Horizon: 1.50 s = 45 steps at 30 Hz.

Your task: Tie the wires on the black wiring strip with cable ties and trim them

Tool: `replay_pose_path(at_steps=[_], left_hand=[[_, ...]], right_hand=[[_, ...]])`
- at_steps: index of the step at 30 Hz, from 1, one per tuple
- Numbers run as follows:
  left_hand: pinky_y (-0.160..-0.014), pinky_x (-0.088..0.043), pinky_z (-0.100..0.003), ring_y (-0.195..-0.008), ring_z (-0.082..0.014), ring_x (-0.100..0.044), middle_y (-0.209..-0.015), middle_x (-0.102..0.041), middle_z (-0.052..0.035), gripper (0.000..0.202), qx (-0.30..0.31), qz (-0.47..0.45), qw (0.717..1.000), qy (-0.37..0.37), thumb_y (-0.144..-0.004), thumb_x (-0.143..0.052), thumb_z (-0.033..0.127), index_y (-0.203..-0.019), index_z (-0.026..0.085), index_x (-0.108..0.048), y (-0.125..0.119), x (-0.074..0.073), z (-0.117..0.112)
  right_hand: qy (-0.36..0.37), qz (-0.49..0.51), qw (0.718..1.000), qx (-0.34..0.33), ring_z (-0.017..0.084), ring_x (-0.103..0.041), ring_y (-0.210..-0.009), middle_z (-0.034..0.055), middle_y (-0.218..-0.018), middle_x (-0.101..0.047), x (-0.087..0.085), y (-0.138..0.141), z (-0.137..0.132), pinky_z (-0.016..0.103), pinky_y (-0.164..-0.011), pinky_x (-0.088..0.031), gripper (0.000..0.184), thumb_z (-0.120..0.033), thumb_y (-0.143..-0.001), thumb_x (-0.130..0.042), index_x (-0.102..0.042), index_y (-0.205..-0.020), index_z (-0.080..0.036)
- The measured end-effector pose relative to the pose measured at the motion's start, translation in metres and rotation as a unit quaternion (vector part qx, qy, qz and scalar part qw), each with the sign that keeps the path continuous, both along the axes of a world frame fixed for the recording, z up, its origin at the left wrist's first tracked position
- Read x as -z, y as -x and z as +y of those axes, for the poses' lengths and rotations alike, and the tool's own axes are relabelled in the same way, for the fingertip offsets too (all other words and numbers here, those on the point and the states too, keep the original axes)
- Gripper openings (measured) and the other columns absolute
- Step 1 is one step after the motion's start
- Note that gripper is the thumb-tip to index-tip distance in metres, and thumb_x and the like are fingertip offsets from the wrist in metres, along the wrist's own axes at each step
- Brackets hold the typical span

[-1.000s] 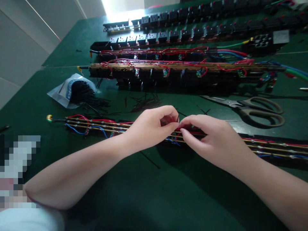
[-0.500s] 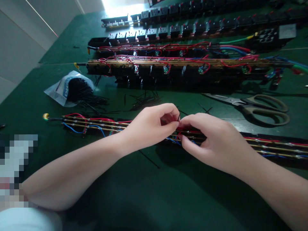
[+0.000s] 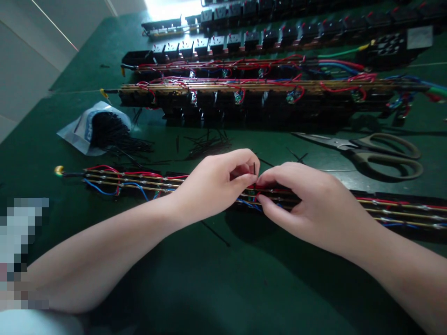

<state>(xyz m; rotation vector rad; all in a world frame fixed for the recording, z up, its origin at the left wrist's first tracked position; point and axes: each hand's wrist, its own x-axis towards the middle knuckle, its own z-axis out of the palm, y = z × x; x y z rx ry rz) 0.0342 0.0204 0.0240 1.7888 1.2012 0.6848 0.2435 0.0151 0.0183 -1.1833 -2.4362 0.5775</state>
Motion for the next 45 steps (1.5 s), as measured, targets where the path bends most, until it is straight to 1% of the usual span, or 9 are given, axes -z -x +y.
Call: replay_pose_path(at_steps=[8,14,18,26,31,36,45], left_hand=[[-0.069,-0.046,-0.02,-0.076,-0.0104,-0.064,-0.08,-0.068,0.0057,0.009,-0.021,0.017,1.0,0.001,-0.093,-0.06,0.015,-0.091,0.022,-0.066,-0.0011,-0.0022,-0.0001],[-0.069,-0.046,-0.021,-0.077,-0.0105,-0.064,-0.081,-0.068,0.0063,0.01,-0.01,0.023,1.0,-0.003,-0.093,-0.058,0.013,-0.092,0.022,-0.063,-0.0012,0.0004,-0.0006],[-0.069,-0.046,-0.022,-0.077,-0.0103,-0.064,-0.082,-0.068,0.0068,0.011,-0.007,0.037,0.999,-0.009,-0.094,-0.056,0.013,-0.094,0.022,-0.061,-0.0016,0.0006,-0.0012],[-0.068,-0.049,-0.018,-0.074,-0.0071,-0.063,-0.082,-0.07,0.0065,0.012,-0.021,0.018,1.0,-0.014,-0.091,-0.062,0.009,-0.093,0.021,-0.066,-0.003,-0.0002,-0.0006],[-0.066,-0.049,-0.017,-0.072,-0.0068,-0.064,-0.081,-0.071,0.0065,0.012,-0.033,0.031,0.999,-0.006,-0.09,-0.063,0.009,-0.093,0.02,-0.068,-0.0037,-0.0012,-0.001],[-0.064,-0.048,-0.016,-0.07,-0.0063,-0.063,-0.079,-0.07,0.0069,0.013,-0.029,0.022,0.999,-0.007,-0.09,-0.063,0.008,-0.092,0.02,-0.067,-0.0048,-0.0005,-0.0012],[-0.066,-0.049,-0.017,-0.074,-0.0068,-0.064,-0.083,-0.07,0.0053,0.009,-0.02,0.015,0.999,-0.026,-0.093,-0.061,0.012,-0.092,0.019,-0.066,-0.0039,0.0003,-0.0012]], right_hand=[[-0.003,-0.002,1.0,0.007,0.022,-0.065,-0.072,0.0043,-0.084,-0.073,0.0004,0.0019,-0.0012,0.035,-0.061,-0.045,0.01,-0.029,-0.089,-0.057,-0.064,-0.093,-0.024],[-0.049,0.054,0.997,-0.027,0.023,-0.068,-0.085,0.0053,-0.091,-0.073,0.0008,0.0003,-0.0004,0.036,-0.071,-0.052,0.008,-0.02,-0.089,-0.06,-0.065,-0.095,-0.022],[-0.052,0.067,0.995,-0.045,0.021,-0.068,-0.084,0.004,-0.092,-0.073,0.0017,0.0004,0.0005,0.034,-0.069,-0.053,0.01,-0.016,-0.091,-0.06,-0.066,-0.096,-0.021],[-0.064,0.07,0.994,-0.05,0.02,-0.071,-0.086,0.0033,-0.094,-0.076,0.0025,0.0005,0.0,0.033,-0.071,-0.056,0.011,-0.016,-0.092,-0.06,-0.067,-0.099,-0.021],[-0.069,0.068,0.994,-0.048,0.021,-0.073,-0.088,0.0043,-0.096,-0.077,0.0031,0.0,0.0002,0.034,-0.072,-0.057,0.012,-0.017,-0.093,-0.06,-0.067,-0.1,-0.021],[-0.086,0.065,0.993,-0.048,0.022,-0.073,-0.088,0.0059,-0.097,-0.077,0.0032,0.0007,-0.0005,0.034,-0.071,-0.057,0.012,-0.016,-0.094,-0.06,-0.067,-0.102,-0.021],[-0.101,0.053,0.992,-0.049,0.02,-0.071,-0.082,0.0055,-0.091,-0.075,0.0074,0.0004,0.0008,0.033,-0.067,-0.054,0.012,-0.015,-0.099,-0.056,-0.067,-0.098,-0.02]])
